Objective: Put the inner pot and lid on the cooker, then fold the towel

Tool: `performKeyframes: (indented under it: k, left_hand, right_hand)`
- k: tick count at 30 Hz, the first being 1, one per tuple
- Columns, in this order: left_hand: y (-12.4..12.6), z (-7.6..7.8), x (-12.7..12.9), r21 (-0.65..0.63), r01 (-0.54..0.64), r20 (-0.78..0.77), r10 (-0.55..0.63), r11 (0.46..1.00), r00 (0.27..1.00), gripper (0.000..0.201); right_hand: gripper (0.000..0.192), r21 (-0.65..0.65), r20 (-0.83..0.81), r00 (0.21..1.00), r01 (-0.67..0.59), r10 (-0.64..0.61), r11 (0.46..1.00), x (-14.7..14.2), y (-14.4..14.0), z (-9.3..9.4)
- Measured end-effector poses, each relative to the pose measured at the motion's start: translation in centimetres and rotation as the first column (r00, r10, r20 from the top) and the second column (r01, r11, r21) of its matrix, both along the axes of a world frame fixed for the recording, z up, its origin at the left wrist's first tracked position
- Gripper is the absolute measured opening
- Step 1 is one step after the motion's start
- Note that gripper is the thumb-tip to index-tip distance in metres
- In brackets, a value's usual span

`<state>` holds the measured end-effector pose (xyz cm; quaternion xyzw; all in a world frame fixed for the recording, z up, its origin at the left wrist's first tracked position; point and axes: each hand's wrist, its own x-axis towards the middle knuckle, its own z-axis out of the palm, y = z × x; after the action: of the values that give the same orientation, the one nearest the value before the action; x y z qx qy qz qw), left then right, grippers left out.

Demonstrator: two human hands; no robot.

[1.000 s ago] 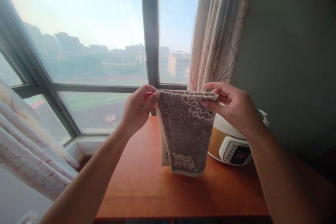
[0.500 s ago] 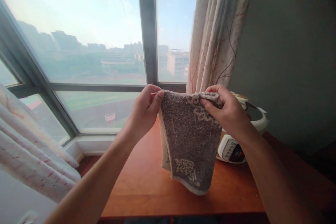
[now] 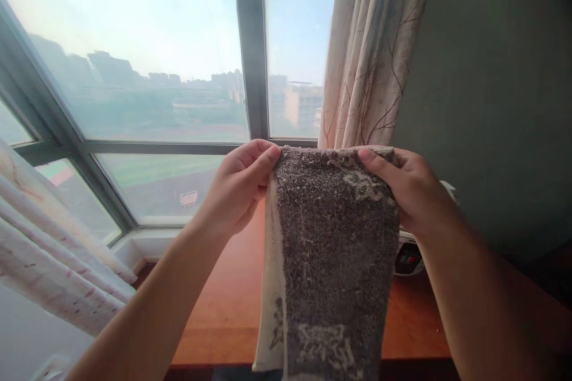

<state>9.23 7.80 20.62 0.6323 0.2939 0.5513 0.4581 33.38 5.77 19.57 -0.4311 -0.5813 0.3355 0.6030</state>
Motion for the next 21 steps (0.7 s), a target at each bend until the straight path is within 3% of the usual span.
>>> performKeyframes:
  k: [2,4,6,8,11,14,18,21]
  left_hand:
    - [2.6,-1.7,-0.3,-0.066,0.002,0.009,-0.001,0.998,1.0,0.031]
    - [5.6,-4.7,-0.9,-0.137,0.009,-0.017,-0.011,0.991,1.0,0.036]
    - [8.2,-8.3,-1.6,-0.175,-0.053,-0.086,0.038,0.983,0.996,0.04]
    - [10.0,-11.9,-2.4,-0.212,-0.134,-0.209,0.089,0.968,0.974,0.042]
    - [11.0,-15.8,-3.4,-0.172,-0.256,-0.366,0.18,0.951,0.913,0.038]
    - [11.6,-17.1,-3.4,-0.119,-0.332,-0.419,0.256,0.936,0.871,0.032]
    - [12.3,-16.2,-2.5,-0.127,-0.323,-0.375,0.256,0.938,0.891,0.03]
    - [11.1,-15.4,-2.4,-0.108,-0.274,-0.342,0.223,0.956,0.913,0.032]
  right_hand:
    - [0.032,-0.001,0.068,0.998,-0.015,0.015,1.0,-0.3,2.3,-1.2]
    - [0.033,0.014,0.227,0.974,0.005,-0.008,1.0,-0.8,4.6,-3.3]
    - [0.029,0.019,0.397,0.914,0.082,-0.083,0.996,-1.8,6.6,-6.3]
    - [0.023,-0.048,0.556,0.828,0.128,-0.08,0.991,-2.9,8.1,-9.8]
    - [0.017,-0.095,0.588,0.807,0.136,-0.055,0.986,-4.5,9.9,-14.1]
    - [0.02,-0.103,0.574,0.816,0.146,-0.06,0.984,-5.3,11.7,-16.2]
    - [0.024,-0.077,0.541,0.837,0.143,-0.079,0.987,-5.0,13.4,-16.1]
    - [0.025,-0.056,0.511,0.857,0.114,-0.069,0.992,-3.9,12.4,-15.9]
